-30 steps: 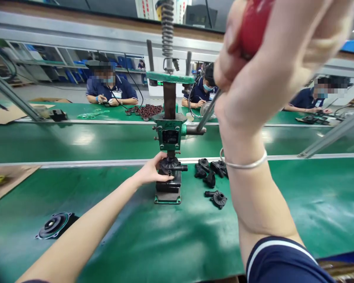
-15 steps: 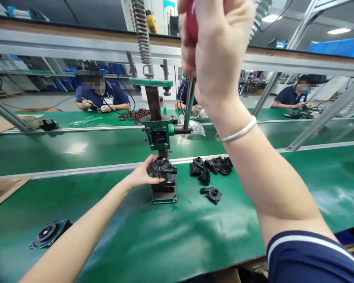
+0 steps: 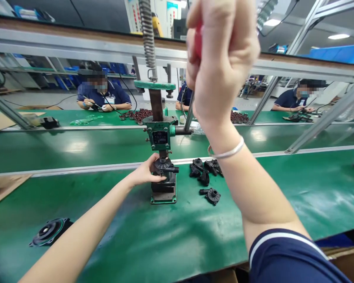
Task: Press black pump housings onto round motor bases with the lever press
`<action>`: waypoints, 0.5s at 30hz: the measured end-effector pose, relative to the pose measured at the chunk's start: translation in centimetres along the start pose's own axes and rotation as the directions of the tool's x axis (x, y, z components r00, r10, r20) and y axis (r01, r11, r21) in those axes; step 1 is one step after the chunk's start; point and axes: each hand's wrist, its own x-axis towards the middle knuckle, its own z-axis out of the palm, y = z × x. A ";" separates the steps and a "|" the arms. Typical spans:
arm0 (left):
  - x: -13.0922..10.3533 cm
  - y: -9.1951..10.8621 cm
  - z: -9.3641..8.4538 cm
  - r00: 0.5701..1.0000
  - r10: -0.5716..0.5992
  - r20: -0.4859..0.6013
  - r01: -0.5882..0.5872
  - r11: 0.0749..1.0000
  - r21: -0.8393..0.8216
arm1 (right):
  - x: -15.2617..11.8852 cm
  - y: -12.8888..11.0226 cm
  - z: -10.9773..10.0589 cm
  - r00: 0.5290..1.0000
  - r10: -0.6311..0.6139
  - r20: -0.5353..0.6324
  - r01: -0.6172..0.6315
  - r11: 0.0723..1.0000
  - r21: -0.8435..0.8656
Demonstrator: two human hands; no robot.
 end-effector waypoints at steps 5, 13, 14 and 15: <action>0.1 0.2 -0.4 0.999 -0.028 0.023 0.028 0.999 -0.016 | -1.0 -1.1 -1.8 0.997 -0.067 -0.044 0.060 0.988 -0.139; -4.7 1.2 1.6 0.965 0.225 -0.138 -0.172 0.933 0.317 | 1.4 -1.2 -3.4 0.976 -0.168 -0.137 0.156 0.983 -0.095; -6.2 0.9 2.1 0.937 0.329 -0.117 -0.272 0.897 0.348 | 0.4 -0.7 -4.1 0.970 -0.174 -0.169 0.151 0.978 -0.142; -7.8 0.6 2.6 0.908 0.410 -0.086 -0.357 0.865 0.353 | -1.0 0.0 -4.6 0.959 -0.210 -0.189 0.173 0.966 -0.193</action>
